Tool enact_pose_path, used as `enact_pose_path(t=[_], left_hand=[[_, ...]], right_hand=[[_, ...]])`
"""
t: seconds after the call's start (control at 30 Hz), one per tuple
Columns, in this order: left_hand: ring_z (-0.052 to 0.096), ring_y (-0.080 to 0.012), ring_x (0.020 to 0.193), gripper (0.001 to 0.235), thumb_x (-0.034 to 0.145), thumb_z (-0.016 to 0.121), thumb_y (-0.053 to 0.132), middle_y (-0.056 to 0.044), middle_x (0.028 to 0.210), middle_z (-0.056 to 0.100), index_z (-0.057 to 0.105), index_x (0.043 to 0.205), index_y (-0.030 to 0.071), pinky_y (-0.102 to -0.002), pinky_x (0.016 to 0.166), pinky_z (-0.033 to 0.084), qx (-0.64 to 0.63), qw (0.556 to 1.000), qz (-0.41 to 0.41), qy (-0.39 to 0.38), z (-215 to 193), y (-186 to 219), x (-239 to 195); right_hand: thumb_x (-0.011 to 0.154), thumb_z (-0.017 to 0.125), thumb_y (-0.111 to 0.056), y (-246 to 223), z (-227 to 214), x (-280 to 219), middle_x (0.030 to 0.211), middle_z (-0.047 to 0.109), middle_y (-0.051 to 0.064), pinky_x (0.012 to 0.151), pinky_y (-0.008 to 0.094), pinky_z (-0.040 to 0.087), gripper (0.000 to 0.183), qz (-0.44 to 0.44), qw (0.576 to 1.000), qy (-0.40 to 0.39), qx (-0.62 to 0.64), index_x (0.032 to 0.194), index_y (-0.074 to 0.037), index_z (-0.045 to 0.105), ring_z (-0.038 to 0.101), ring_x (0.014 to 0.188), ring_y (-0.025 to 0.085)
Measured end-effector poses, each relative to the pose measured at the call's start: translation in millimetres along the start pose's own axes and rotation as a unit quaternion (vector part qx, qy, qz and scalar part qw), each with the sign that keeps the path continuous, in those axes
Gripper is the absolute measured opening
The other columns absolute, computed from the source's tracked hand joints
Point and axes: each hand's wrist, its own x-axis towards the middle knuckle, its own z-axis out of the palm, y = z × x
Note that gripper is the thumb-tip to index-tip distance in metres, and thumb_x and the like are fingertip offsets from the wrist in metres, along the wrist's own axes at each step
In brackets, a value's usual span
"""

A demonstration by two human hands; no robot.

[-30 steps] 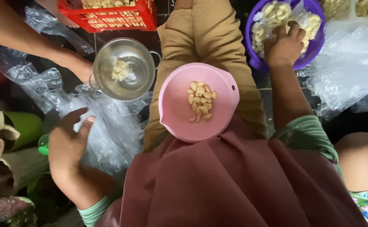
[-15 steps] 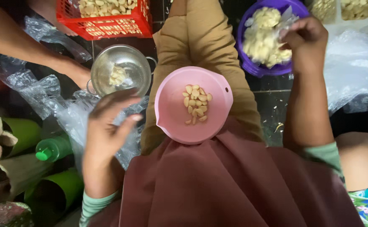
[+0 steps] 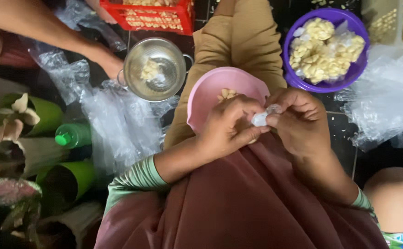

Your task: The person picks up several garlic cloves from a pink bowl and places them into small plastic bags, which they then seal by twisting the top.

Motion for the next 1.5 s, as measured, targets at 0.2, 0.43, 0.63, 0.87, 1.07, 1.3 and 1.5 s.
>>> enact_pose_path(t=[0.2,0.43,0.63,0.87,1.07,1.3,1.5], left_hand=[[0.043,-0.0132,0.077,0.014,0.106,0.058,0.006,0.002,0.091,0.062,0.058,0.118,0.013,-0.031,0.078,0.040,-0.047,0.997,-0.057,-0.011,-15,6,-7],[0.045,-0.0136,0.081,0.045,0.087,0.083,0.035,0.001,0.099,0.059,0.063,0.122,0.013,-0.028,0.073,0.040,-0.048,0.982,-0.062,-0.172,-15,-18,-10],[0.055,-0.0232,0.104,0.016,0.102,0.063,0.022,-0.007,0.108,0.052,0.067,0.108,0.008,-0.036,0.095,0.042,-0.025,0.995,-0.023,-0.098,-17,-20,-7],[0.065,-0.0171,0.066,0.017,0.090,0.075,0.007,-0.007,0.082,0.059,0.058,0.094,0.006,-0.029,0.064,0.055,-0.175,0.969,-0.168,0.051,-21,-22,-12],[0.063,-0.0101,0.061,0.020,0.086,0.080,0.006,-0.009,0.072,0.062,0.060,0.088,0.004,-0.023,0.047,0.050,-0.214,0.957,-0.180,0.075,-17,-25,-12],[0.057,-0.0074,0.071,0.027,0.082,0.085,0.006,-0.007,0.076,0.057,0.058,0.086,0.005,-0.023,0.056,0.048,-0.181,0.964,-0.161,0.106,-15,-33,-17],[0.057,-0.0106,0.078,0.028,0.083,0.085,0.005,-0.008,0.083,0.056,0.057,0.083,0.006,-0.024,0.065,0.049,-0.215,0.963,-0.115,0.111,-15,-32,-13]], right_hand=[[0.096,0.068,0.004,-28,-25,8,0.093,0.076,0.018,0.070,0.043,0.069,0.009,0.045,0.986,-0.031,0.156,0.100,-0.003,0.071,0.077,0.076,0.029],[0.094,0.062,-0.006,-78,39,21,0.087,0.065,0.020,0.041,0.022,0.037,0.011,-0.012,0.993,-0.105,0.047,0.104,-0.008,0.059,0.041,0.030,0.005],[0.109,0.056,-0.019,-62,-20,37,0.091,0.067,0.002,0.066,0.031,0.067,0.025,-0.025,0.978,-0.199,0.058,0.130,-0.014,0.067,0.050,0.031,0.010],[0.080,0.081,-0.011,7,20,33,0.109,0.063,0.010,0.093,0.033,0.052,0.040,-0.020,0.951,-0.081,-0.299,0.115,-0.002,0.063,0.062,0.103,0.022],[0.082,0.076,0.004,29,-13,26,0.087,0.066,0.018,0.073,0.029,0.051,0.016,-0.044,0.983,-0.008,-0.178,0.096,0.008,0.068,0.060,0.079,0.017],[0.077,0.083,0.000,44,-22,24,0.091,0.069,0.018,0.070,0.040,0.065,0.038,0.020,0.988,-0.075,-0.131,0.109,0.006,0.062,0.074,0.082,0.024],[0.084,0.058,0.008,26,26,24,0.065,0.042,0.004,0.065,0.025,0.035,0.023,-0.036,0.986,0.103,-0.124,0.068,-0.002,0.046,0.040,0.068,0.009]])
